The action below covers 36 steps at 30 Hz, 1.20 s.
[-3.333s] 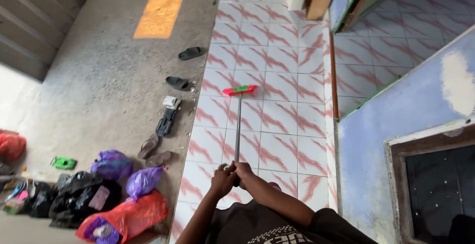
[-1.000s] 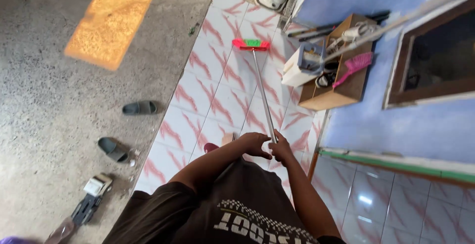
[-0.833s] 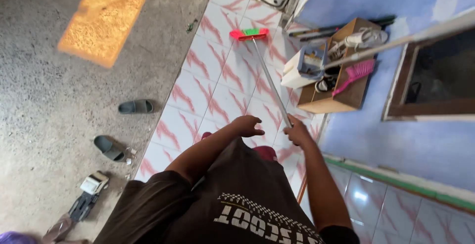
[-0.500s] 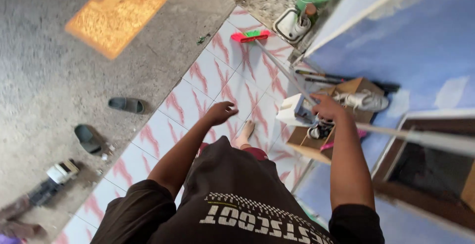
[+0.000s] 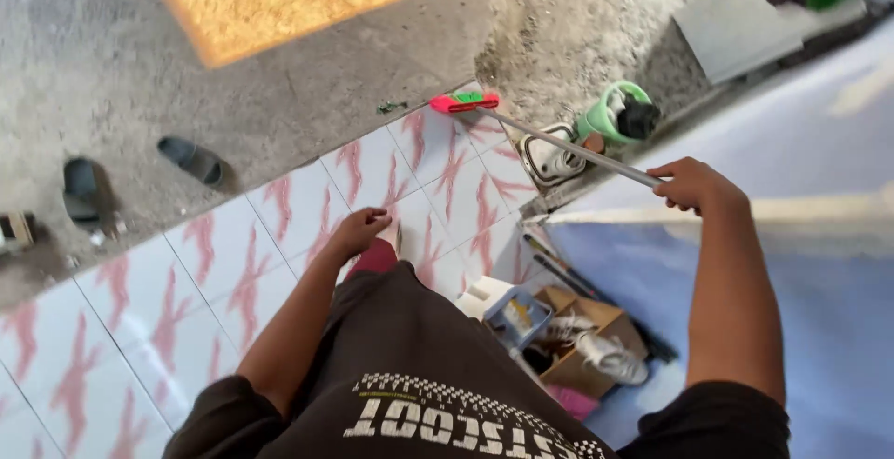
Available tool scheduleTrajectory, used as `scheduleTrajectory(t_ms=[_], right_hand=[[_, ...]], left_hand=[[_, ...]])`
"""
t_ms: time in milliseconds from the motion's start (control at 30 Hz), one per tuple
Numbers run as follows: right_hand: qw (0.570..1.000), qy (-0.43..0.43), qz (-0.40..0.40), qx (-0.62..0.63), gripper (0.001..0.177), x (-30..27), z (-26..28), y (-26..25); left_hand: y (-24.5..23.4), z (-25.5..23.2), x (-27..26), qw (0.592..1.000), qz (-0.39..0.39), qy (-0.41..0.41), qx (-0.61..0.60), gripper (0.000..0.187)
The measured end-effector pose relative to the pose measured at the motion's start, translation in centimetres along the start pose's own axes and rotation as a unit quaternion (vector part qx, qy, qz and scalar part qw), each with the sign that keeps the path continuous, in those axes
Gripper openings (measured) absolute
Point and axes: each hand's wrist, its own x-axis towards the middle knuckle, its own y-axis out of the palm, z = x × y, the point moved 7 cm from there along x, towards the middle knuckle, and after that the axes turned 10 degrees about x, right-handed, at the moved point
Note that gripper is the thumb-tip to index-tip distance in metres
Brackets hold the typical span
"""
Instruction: The person sweeps a tiled floor in various rooms and outdoor areas using a broom, moving the broom head across the surface to collect debris.
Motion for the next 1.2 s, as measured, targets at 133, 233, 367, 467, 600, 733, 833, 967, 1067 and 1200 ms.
scheduleTrajectory(t_ms=[133,233,367,467,600,733,833,967,1067,1200], right_hand=[[0.991,-0.03,-0.001,-0.128,0.056,2.0,4.0,-6.8],[0.971,-0.068,-0.009,-0.228,0.055,3.5,7.4,-11.2],[0.939,-0.147,0.004,-0.311,0.057,5.5,11.0,-13.7],[0.926,-0.148,0.021,-0.347,0.057,7.6,13.9,-14.6],[0.887,-0.262,0.047,-0.376,0.06,10.7,20.2,-16.4],[0.807,-0.335,0.052,-0.484,0.057,16.0,27.0,-19.3],[0.747,-0.389,0.057,-0.536,0.055,20.0,32.2,-21.0],[0.667,-0.516,0.07,-0.533,0.057,25.5,38.9,-19.6],[0.613,-0.556,0.085,-0.555,0.059,28.5,42.7,-15.4],[0.567,-0.601,0.101,-0.554,0.066,27.9,45.7,-7.9]], left_hand=[[-1.5,-2.6,6.1,0.997,-0.067,0.018,-0.017,0.053],[-2.6,-5.4,12.1,0.994,-0.107,0.007,-0.006,0.054],[-2.8,-8.7,19.7,0.991,-0.13,0.023,0.011,0.056],[-0.8,-11.0,23.1,0.991,-0.125,0.032,0.041,0.055],[-1.2,-14.0,26.4,0.989,-0.142,0.018,0.027,0.055],[0.8,-13.9,27.0,0.979,-0.196,-0.057,-0.01,0.055],[1.7,-14.9,28.1,0.96,-0.268,-0.082,0.017,0.053],[5.1,-16.4,28.4,0.927,-0.317,-0.168,-0.113,0.053],[8.4,-18.3,28.0,0.893,-0.36,-0.19,-0.192,0.052],[11.8,-19.3,25.3,0.826,-0.444,-0.208,-0.277,0.052]])
